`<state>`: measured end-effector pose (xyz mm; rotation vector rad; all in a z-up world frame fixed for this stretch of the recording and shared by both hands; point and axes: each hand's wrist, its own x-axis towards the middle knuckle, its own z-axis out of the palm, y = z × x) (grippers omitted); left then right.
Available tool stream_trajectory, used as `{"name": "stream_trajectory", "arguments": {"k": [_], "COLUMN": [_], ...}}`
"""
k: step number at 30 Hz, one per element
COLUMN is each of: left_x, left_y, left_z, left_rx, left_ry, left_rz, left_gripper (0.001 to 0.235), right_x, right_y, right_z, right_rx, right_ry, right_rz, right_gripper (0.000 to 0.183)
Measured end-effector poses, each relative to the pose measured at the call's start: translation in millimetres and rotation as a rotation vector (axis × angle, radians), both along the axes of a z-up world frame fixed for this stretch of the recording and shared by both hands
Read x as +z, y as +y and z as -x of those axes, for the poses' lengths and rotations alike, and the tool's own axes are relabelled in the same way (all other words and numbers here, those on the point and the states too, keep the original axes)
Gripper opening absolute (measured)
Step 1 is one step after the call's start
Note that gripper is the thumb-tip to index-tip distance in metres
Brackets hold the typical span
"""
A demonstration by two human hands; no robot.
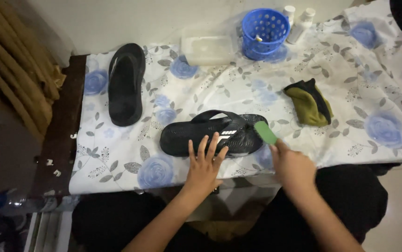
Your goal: The person scrubs a black slipper with a green brush, focusing on the sole and the strap. They hold the slipper steady with one hand while scrubbing with the other, occasionally repositioning the slipper to clean different areas.
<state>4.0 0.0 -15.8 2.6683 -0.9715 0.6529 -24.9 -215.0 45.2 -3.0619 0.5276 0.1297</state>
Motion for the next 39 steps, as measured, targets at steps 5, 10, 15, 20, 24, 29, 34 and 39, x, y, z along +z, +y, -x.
{"name": "stream_trajectory", "arguments": {"k": [5, 10, 15, 20, 24, 29, 34, 39], "left_x": [7.5, 6.4, 13.6, 2.9, 22.4, -9.3, -19.0, -0.7], "left_y": [-1.2, 2.1, -0.1, 0.1, -3.1, -3.6, -6.1, -4.5], "left_z": [2.2, 2.1, 2.6, 2.4, 4.2, 5.6, 9.0, 9.6], "left_rx": [0.014, -0.041, 0.006, -0.030, 0.033, 0.146, 0.144, 0.105], "left_ry": [-0.039, 0.073, -0.056, 0.000, -0.152, -0.321, -0.344, -0.207], "left_rz": [-0.014, -0.048, 0.013, 0.005, 0.012, -0.090, -0.137, -0.143], "left_gripper": [0.084, 0.101, 0.099, 0.119, 0.082, 0.082, 0.061, 0.087], "right_x": [-9.1, 7.8, -10.1, -4.7, -6.0, -19.4, -19.2, -13.4], "right_y": [33.3, 28.8, 53.9, 26.9, 65.0, 26.1, 42.4, 4.5], "right_z": [22.9, 12.7, 28.9, 11.4, 22.2, 13.3, 26.9, 11.7], "right_rx": [0.121, -0.016, 0.169, 0.012, 0.118, -0.054, 0.065, -0.108], "right_ry": [0.047, -0.109, 0.012, 0.005, -0.034, -0.006, -0.039, -0.064], "right_rz": [0.053, 0.113, -0.080, 0.028, -0.118, -0.026, -0.038, 0.049], "right_gripper": [0.037, 0.033, 0.033, 0.032, 0.032, 0.032, 0.035, 0.036]}}
